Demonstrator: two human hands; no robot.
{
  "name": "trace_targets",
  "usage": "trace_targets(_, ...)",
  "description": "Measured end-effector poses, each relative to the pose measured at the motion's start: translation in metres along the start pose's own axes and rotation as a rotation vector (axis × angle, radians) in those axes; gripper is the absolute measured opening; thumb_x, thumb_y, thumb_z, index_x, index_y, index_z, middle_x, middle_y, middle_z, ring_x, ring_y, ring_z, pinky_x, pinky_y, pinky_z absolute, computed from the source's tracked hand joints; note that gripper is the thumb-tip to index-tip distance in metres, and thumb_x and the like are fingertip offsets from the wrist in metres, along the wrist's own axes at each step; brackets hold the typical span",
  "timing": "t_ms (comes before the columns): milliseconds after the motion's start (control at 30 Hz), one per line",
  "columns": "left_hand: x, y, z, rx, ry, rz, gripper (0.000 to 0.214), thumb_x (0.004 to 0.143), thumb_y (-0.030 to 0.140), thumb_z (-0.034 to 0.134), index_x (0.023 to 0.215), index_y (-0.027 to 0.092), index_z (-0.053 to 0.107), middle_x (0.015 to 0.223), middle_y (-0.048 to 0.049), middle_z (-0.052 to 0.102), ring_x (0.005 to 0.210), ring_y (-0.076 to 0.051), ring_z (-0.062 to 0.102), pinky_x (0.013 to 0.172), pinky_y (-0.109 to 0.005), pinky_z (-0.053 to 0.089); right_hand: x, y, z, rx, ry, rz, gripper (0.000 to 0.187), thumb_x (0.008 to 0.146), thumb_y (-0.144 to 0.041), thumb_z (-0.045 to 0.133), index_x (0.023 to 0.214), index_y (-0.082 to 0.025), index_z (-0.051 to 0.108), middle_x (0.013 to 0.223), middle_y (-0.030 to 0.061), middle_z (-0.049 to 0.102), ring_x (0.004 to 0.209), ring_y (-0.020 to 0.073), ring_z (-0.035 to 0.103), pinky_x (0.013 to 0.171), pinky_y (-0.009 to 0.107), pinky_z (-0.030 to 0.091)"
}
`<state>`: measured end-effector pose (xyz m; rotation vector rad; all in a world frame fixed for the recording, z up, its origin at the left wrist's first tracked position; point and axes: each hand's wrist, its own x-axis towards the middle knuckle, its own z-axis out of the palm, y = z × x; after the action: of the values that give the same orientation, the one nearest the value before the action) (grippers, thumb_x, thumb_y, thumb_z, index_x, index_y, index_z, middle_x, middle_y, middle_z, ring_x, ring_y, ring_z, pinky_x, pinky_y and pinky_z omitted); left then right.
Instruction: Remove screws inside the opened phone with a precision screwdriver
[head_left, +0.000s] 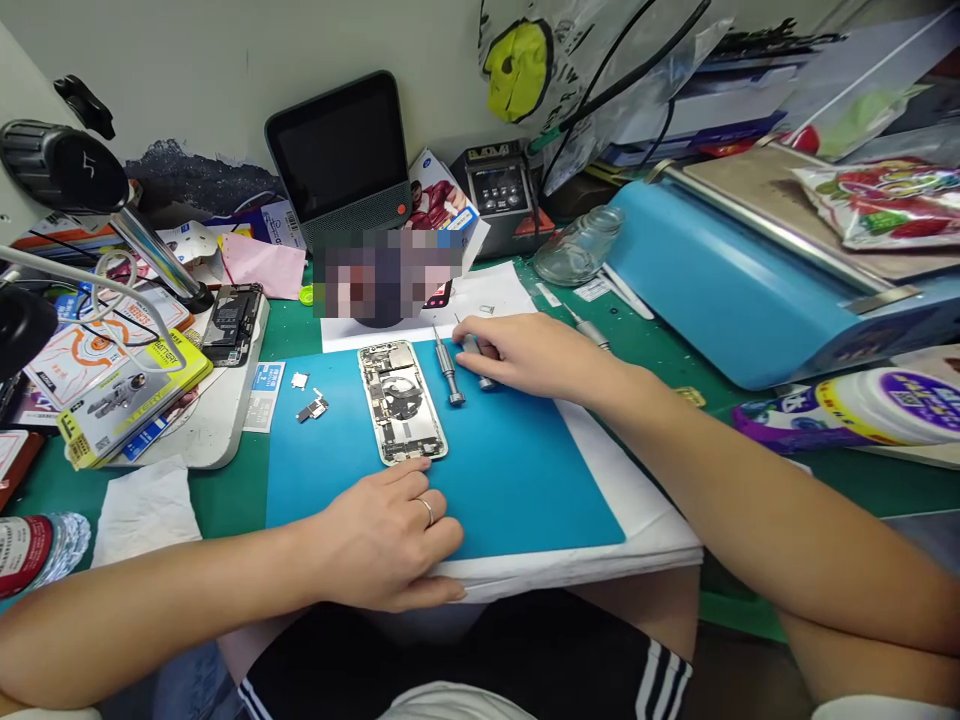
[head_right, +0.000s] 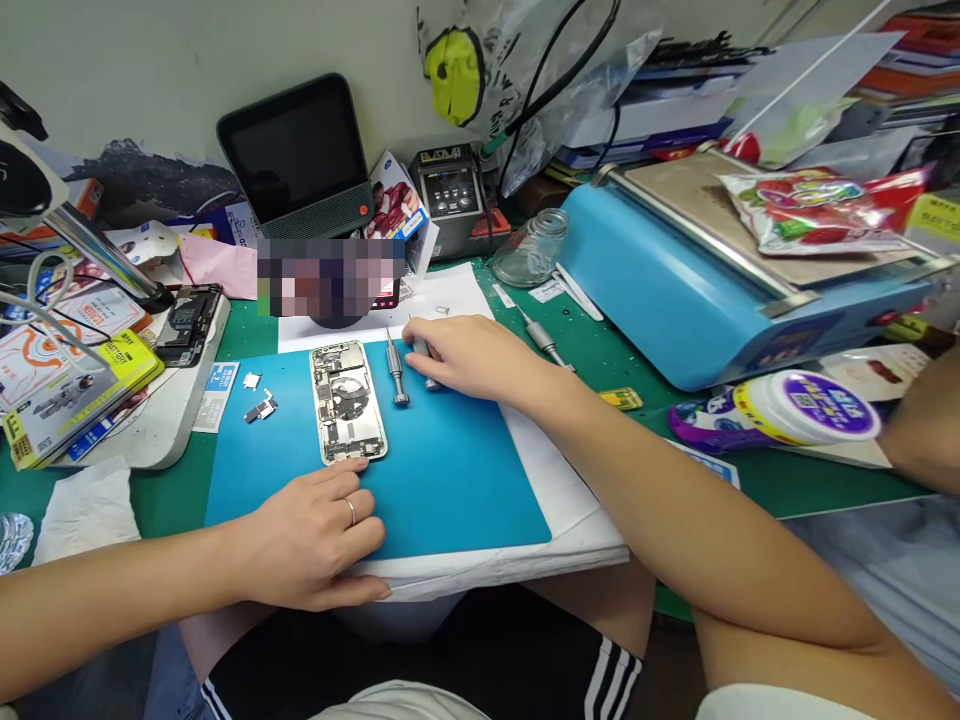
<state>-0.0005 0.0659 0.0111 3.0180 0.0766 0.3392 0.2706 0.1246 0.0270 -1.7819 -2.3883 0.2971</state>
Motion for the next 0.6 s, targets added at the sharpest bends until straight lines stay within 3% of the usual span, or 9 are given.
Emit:
trace_targets(200, 0.001, 0.0, 0.0, -0.015, -0.037, -0.004, 0.038, 0.095, 0.054, 0.055, 0.079, 0.02, 0.054, 0.072, -0.0022, 0.056, 0.068, -0.02, 0.05, 0.084, -0.037, 0.05, -0.001, -0.003, -0.002, 0.026, 0.057, 0.101, 0.034, 0.088, -0.024, 0.046, 0.108, -0.024, 0.073, 0.086, 0.0012, 0.079, 0.069, 0.0193, 0.067, 0.063, 0.029, 0.041)
trace_targets(300, 0.001, 0.0, 0.0, -0.017, -0.042, -0.003, 0.037, 0.096, 0.053, 0.054, 0.08, 0.02, 0.054, 0.072, -0.0023, 0.056, 0.068, -0.02, 0.05, 0.084, -0.037, 0.05, -0.002, -0.002, -0.002, -0.032, 0.059, 0.094, 0.034, 0.089, -0.024, 0.044, 0.103, -0.025, 0.075, 0.096, 0.0019, 0.08, 0.082, 0.0218, 0.07, 0.067, 0.03, 0.042)
trace_targets(400, 0.001, 0.0, 0.0, -0.017, -0.048, 0.002, 0.037, 0.096, 0.053, 0.054, 0.08, 0.019, 0.054, 0.073, -0.0023, 0.056, 0.068, -0.02, 0.051, 0.087, -0.038, 0.049, -0.004, -0.002, -0.001, -0.068, 0.05, 0.066, 0.031, 0.09, -0.024, 0.043, 0.098, -0.024, 0.073, 0.093, 0.0024, 0.079, 0.082, 0.0215, 0.07, 0.064, 0.029, 0.04)
trace_targets(500, 0.0, 0.0, 0.001, -0.011, -0.043, 0.008, 0.038, 0.096, 0.054, 0.054, 0.08, 0.019, 0.054, 0.073, -0.0023, 0.056, 0.068, -0.02, 0.051, 0.09, -0.039, 0.048, -0.007, -0.004, -0.002, -0.038, 0.02, 0.037, 0.029, 0.096, -0.038, 0.044, 0.098, -0.024, 0.069, 0.087, 0.0031, 0.077, 0.075, 0.0205, 0.068, 0.06, 0.028, 0.038)
trace_targets(600, 0.001, 0.0, 0.001, -0.003, -0.024, 0.011, 0.038, 0.095, 0.054, 0.055, 0.08, 0.019, 0.055, 0.072, -0.0024, 0.057, 0.069, -0.02, 0.052, 0.091, -0.04, 0.048, -0.012, -0.002, -0.004, 0.011, -0.051, 0.014, 0.052, 0.088, -0.068, 0.054, 0.109, -0.022, 0.064, 0.09, 0.0051, 0.075, 0.077, 0.0232, 0.068, 0.06, 0.028, 0.04)
